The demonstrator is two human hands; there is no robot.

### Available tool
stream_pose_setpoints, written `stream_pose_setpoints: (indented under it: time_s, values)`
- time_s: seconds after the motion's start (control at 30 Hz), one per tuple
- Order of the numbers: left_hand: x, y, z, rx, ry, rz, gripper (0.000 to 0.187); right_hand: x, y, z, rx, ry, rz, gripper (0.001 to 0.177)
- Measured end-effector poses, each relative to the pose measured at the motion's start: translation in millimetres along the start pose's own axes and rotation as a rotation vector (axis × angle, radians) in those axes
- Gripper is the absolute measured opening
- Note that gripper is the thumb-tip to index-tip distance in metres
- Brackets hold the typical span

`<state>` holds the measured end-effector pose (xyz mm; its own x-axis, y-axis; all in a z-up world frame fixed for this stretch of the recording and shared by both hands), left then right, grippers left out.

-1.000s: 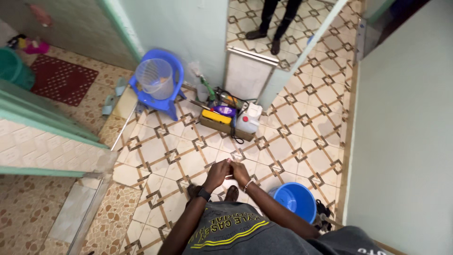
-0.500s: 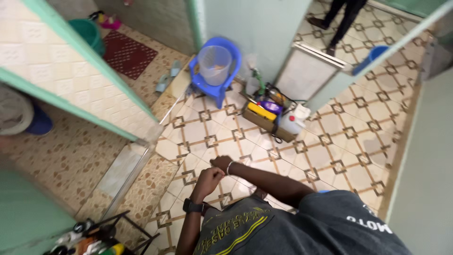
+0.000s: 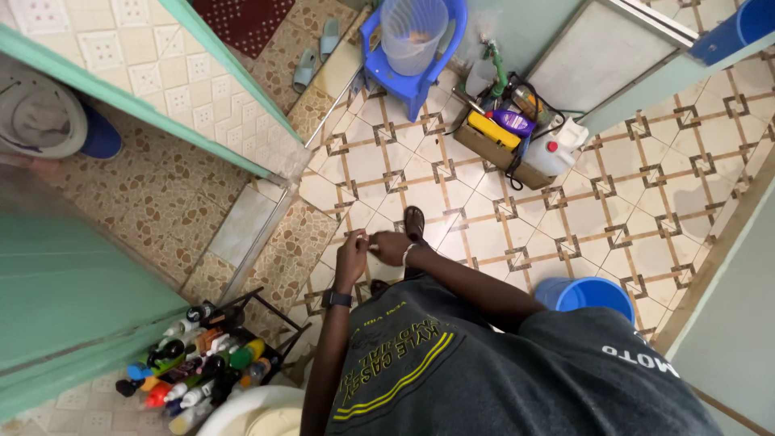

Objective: The person picks up a floor mat, shakes it out, places it on a shelf, and then prepares a cleaning solution in a blue bucket by adding liquid from a green bottle and another blue and orange bottle, and finally rinses out the bucket and a yellow towel.

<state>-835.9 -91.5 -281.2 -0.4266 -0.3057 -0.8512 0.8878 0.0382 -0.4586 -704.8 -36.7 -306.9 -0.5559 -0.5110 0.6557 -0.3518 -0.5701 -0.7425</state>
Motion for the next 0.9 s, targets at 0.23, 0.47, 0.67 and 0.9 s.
stream_pose_setpoints:
  time_s: [0.23, 0.47, 0.67, 0.9]
  values:
    - [5, 59, -76, 0.302, 0.031, -0.018, 0.078, -72, -32, -36, -0.108, 0.212, -0.263, 0.023]
    - [-54, 61, -172, 0.676, -0.350, 0.564, 0.097, -138, -125, -43, 0.009, 0.404, -1.032, 0.042]
    - [-144, 26, -259, 0.628, -0.161, 1.326, 0.094, -193, -257, -58, -0.293, 0.068, -1.927, 0.085]
    - [-159, 64, -339, 0.754, -0.169, 1.366, 0.087, -223, -275, -118, -0.357, -0.034, -1.999, 0.065]
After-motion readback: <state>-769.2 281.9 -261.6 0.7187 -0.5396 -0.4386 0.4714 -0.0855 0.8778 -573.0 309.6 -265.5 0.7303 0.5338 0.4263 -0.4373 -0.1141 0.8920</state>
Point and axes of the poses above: each hand's wrist, its own z-axis away from the middle knuckle, its own y-axis out of the palm, x = y × z, the point moved 5 cm from there along -z, towards the middle knuckle, and after that the axes turned 4 degrees about z, right-handed, at the moved point
